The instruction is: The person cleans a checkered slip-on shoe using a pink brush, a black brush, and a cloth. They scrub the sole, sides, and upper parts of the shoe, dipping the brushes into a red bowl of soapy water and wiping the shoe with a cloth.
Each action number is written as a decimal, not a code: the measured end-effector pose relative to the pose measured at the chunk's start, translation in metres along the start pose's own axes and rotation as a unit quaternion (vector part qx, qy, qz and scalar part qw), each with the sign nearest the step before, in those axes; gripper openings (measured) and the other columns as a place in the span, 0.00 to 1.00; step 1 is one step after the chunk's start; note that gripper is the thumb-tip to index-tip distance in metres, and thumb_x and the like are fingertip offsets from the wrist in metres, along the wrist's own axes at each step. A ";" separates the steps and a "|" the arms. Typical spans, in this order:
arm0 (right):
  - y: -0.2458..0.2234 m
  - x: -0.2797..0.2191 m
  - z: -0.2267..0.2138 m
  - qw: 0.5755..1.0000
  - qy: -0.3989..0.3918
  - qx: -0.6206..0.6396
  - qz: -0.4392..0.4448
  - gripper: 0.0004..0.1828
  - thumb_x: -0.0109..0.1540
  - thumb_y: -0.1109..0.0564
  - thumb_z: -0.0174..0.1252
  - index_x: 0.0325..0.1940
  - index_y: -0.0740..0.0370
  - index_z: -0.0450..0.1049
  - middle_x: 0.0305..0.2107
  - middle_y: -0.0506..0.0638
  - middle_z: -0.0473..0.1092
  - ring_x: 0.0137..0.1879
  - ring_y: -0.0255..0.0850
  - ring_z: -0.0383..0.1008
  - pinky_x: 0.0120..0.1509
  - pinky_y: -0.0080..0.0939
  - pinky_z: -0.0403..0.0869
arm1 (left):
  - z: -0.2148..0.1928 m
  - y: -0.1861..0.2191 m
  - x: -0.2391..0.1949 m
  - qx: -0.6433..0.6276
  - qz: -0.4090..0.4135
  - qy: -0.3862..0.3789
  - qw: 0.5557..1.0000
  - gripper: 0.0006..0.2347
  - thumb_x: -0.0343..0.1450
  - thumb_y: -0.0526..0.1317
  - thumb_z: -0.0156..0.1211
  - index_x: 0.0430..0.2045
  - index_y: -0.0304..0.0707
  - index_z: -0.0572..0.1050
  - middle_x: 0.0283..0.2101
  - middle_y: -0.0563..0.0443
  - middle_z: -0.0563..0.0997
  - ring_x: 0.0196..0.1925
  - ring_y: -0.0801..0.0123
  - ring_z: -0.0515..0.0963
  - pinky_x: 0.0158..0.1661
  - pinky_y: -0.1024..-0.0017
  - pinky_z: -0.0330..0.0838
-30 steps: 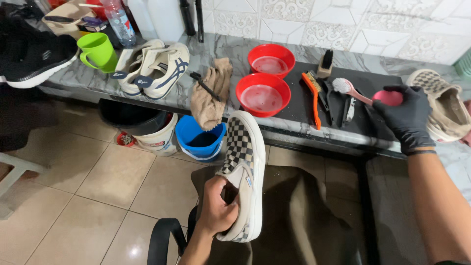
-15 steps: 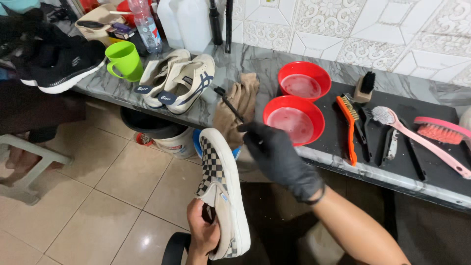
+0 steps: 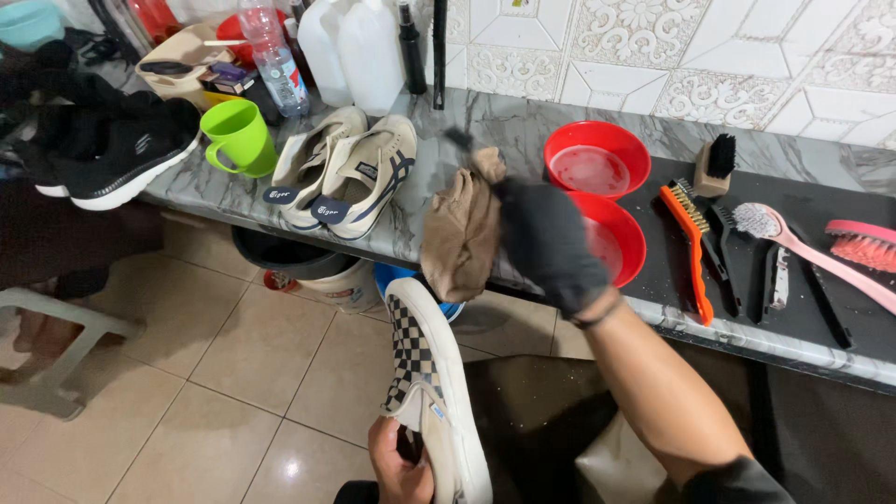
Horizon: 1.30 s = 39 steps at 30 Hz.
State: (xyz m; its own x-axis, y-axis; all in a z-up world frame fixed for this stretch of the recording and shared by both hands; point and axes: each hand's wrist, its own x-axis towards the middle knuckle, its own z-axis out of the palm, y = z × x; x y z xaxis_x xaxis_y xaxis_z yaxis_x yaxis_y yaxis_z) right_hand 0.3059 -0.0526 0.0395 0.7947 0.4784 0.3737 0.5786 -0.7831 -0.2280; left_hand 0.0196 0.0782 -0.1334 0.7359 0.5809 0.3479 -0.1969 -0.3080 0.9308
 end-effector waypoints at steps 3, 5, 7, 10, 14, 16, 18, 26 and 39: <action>0.056 -0.053 -0.079 0.988 0.055 0.056 0.132 0.26 0.62 0.58 0.46 0.61 0.46 0.79 0.44 0.59 0.79 0.49 0.58 0.78 0.52 0.54 0.72 | -0.004 -0.016 -0.001 -0.010 0.093 0.023 0.995 0.17 0.58 0.35 0.56 0.40 0.34 0.80 0.28 0.50 0.82 0.28 0.69 0.82 0.30 0.74 0.78; 0.131 -0.082 -0.076 0.962 0.110 -0.121 0.218 0.17 0.70 0.41 0.59 0.45 0.54 0.83 0.28 0.70 0.75 0.38 0.72 0.75 0.36 0.63 0.68 | -0.006 -0.029 -0.010 -0.020 0.064 0.031 0.997 0.24 0.59 0.33 0.63 0.52 0.32 0.74 0.44 0.41 0.80 0.44 0.59 0.84 0.46 0.65 0.83; 0.183 -0.103 -0.057 0.964 0.108 -0.133 0.202 0.13 0.65 0.46 0.58 0.39 0.57 0.80 0.31 0.65 0.75 0.41 0.69 0.74 0.40 0.61 0.68 | -0.004 -0.012 0.004 -0.020 0.055 0.019 0.998 0.19 0.61 0.38 0.62 0.46 0.32 0.77 0.38 0.44 0.82 0.39 0.62 0.85 0.41 0.67 0.82; 0.194 -0.109 -0.048 0.970 0.155 -0.117 0.148 0.12 0.64 0.52 0.61 0.46 0.61 0.79 0.38 0.65 0.75 0.48 0.65 0.73 0.48 0.61 0.70 | 0.006 0.001 0.019 -0.014 0.064 0.000 0.998 0.12 0.63 0.41 0.60 0.35 0.34 0.78 0.27 0.50 0.80 0.30 0.67 0.81 0.32 0.70 0.76; 0.019 -0.093 -0.062 0.937 0.160 0.303 0.063 0.14 0.67 0.61 0.53 0.55 0.65 0.76 0.48 0.55 0.77 0.47 0.42 0.76 0.51 0.40 0.74 | 0.011 0.013 0.026 -0.012 0.106 0.010 0.994 0.10 0.64 0.44 0.60 0.32 0.38 0.76 0.23 0.55 0.78 0.22 0.72 0.76 0.25 0.73 0.69; -0.040 -0.090 -0.030 0.937 0.066 0.341 0.042 0.14 0.66 0.55 0.54 0.54 0.60 0.77 0.43 0.53 0.76 0.45 0.41 0.77 0.49 0.39 0.74 | 0.013 -0.016 0.012 -0.013 0.129 0.074 0.989 0.17 0.63 0.40 0.63 0.44 0.36 0.70 0.35 0.46 0.78 0.34 0.65 0.79 0.37 0.67 0.74; -0.065 -0.079 0.018 0.925 -0.031 0.379 0.020 0.16 0.66 0.49 0.55 0.53 0.55 0.77 0.39 0.50 0.76 0.43 0.40 0.77 0.47 0.39 0.74 | 0.008 -0.027 0.002 -0.010 0.151 0.139 0.979 0.26 0.62 0.36 0.65 0.55 0.34 0.64 0.47 0.36 0.79 0.45 0.58 0.81 0.49 0.62 0.79; -0.036 -0.024 0.133 0.985 0.111 0.134 -0.019 0.18 0.57 0.55 0.62 0.52 0.54 0.81 0.43 0.60 0.74 0.48 0.62 0.72 0.50 0.62 0.71 | -0.018 0.033 0.018 -0.006 0.132 0.102 0.986 0.09 0.65 0.42 0.60 0.32 0.37 0.76 0.26 0.53 0.79 0.28 0.74 0.77 0.29 0.73 0.71; -0.089 -0.224 -0.074 0.908 0.154 0.342 -0.185 0.19 0.66 0.49 0.55 0.56 0.60 0.76 0.48 0.58 0.70 0.57 0.53 0.72 0.61 0.50 0.72 | 0.001 0.128 -0.005 0.035 0.270 0.000 0.962 0.03 0.62 0.34 0.55 0.25 0.34 0.74 0.31 0.44 0.78 0.34 0.54 0.76 0.38 0.63 0.72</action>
State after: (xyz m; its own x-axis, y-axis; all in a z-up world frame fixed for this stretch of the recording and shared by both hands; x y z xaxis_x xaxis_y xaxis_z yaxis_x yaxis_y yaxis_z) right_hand 0.0627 -0.1194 0.0427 0.4945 0.4419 0.7485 0.8580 -0.1102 -0.5017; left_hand -0.0086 0.0347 -0.0159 0.5388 0.3224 0.7783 -0.5057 -0.6152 0.6048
